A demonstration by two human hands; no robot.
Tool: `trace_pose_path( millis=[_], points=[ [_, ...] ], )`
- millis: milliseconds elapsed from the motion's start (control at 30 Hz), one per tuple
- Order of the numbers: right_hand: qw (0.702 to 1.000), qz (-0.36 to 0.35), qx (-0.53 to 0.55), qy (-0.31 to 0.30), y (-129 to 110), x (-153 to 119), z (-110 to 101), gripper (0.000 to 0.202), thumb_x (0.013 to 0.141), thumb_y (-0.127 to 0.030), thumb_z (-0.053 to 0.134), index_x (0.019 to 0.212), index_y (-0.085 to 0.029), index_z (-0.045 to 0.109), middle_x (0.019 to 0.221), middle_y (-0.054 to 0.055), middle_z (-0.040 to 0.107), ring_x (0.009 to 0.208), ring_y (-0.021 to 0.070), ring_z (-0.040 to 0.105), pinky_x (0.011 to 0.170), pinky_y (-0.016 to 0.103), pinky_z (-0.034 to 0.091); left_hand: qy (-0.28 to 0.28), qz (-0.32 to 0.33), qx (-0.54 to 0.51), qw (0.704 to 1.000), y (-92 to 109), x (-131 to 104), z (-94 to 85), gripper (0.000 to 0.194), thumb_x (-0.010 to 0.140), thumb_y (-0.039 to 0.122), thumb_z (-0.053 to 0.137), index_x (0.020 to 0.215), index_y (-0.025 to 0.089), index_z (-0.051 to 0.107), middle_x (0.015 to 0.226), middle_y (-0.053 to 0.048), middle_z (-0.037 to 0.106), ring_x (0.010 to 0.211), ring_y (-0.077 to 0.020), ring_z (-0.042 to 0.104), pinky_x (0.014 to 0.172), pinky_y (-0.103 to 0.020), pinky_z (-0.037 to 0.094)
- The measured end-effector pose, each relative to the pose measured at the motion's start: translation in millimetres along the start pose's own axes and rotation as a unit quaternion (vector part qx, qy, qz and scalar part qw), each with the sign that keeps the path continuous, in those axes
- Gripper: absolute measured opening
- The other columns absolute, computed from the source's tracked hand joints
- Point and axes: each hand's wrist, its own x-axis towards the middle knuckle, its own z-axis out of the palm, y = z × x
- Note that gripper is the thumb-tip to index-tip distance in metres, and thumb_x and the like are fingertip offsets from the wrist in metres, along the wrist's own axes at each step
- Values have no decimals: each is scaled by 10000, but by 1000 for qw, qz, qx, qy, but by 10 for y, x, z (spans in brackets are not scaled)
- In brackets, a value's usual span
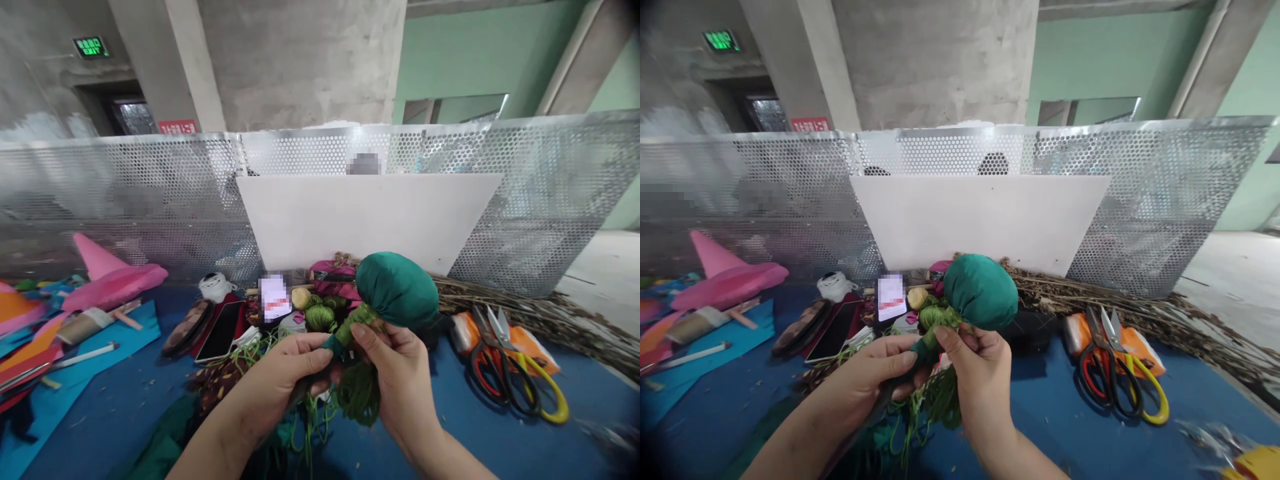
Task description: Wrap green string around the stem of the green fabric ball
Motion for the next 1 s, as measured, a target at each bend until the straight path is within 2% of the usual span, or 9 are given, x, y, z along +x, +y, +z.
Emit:
trace_pose_path(
  millis=[100,267,367,433,533,633,767,867,1000],
  points=[
    [1000,-16,-7,-3,-26,-6,20,244,596,-309,871,618,-156,683,543,-36,600,500,105,492,507,236,425,-11,-8,-20,1000,10,-2,-4,424,684,511,751,845,123,691,637,3,518,487,-57,303,481,-229,178],
    [1000,-4,-9,-21,-46,-16,33,258,621,-340,850,611,-162,663,534,-28,591,495,123,489,527,269,440,-17,-2,-19,1000,-13,-4,13,407,706,507,734,839,128,672,685,-21,555,514,-70,382,479,-216,232],
    [1000,-12,-3,-8,-15,-6,24,268,605,-323,865,618,-160,653,547,-39,576,494,102,457,503,241,406,14,12,12,1000,-43,-20,52,385,763,515,703,847,142,651,670,13,515,494,-52,330,466,-200,215],
    [999,-17,27,4,9,-9,31,297,603,-344,870,618,-161,636,549,-44,553,501,90,436,500,222,396,46,18,30,998,-53,-41,79,362,778,499,704,879,157,642,671,35,480,524,-57,334,496,-184,257],
    [995,-14,98,26,31,-41,64,353,663,-435,826,620,-171,596,503,-77,421,466,68,343,474,200,362,75,34,66,994,-43,-83,95,291,830,455,661,930,183,634,714,28,504,623,-95,435,598,-199,366],
    [992,-11,124,31,46,-88,78,349,745,-491,751,674,-178,612,500,-95,311,449,66,272,451,200,312,104,68,148,981,13,-115,98,238,888,407,577,936,184,644,748,2,566,697,-143,512,654,-234,417],
    [997,-56,47,-5,87,-142,19,373,811,-490,686,638,-166,620,496,-69,339,457,78,291,438,212,269,148,117,243,952,99,-116,126,201,886,278,529,1021,192,650,906,-28,665,879,-195,585,804,-269,449],
    [992,-119,-40,-32,115,-195,-40,340,865,-457,635,706,-159,671,507,-53,374,467,84,299,441,222,249,189,133,257,939,76,-89,145,268,838,201,541,1094,203,618,1042,-33,681,1043,-211,593,920,-281,423],
    [971,-187,-149,-26,131,-311,-61,288,935,-373,551,775,-169,676,549,-27,443,487,103,378,455,234,275,219,121,280,927,-31,-53,131,264,832,204,530,1091,222,582,961,-13,693,993,-208,626,861,-297,449]
  ],
)
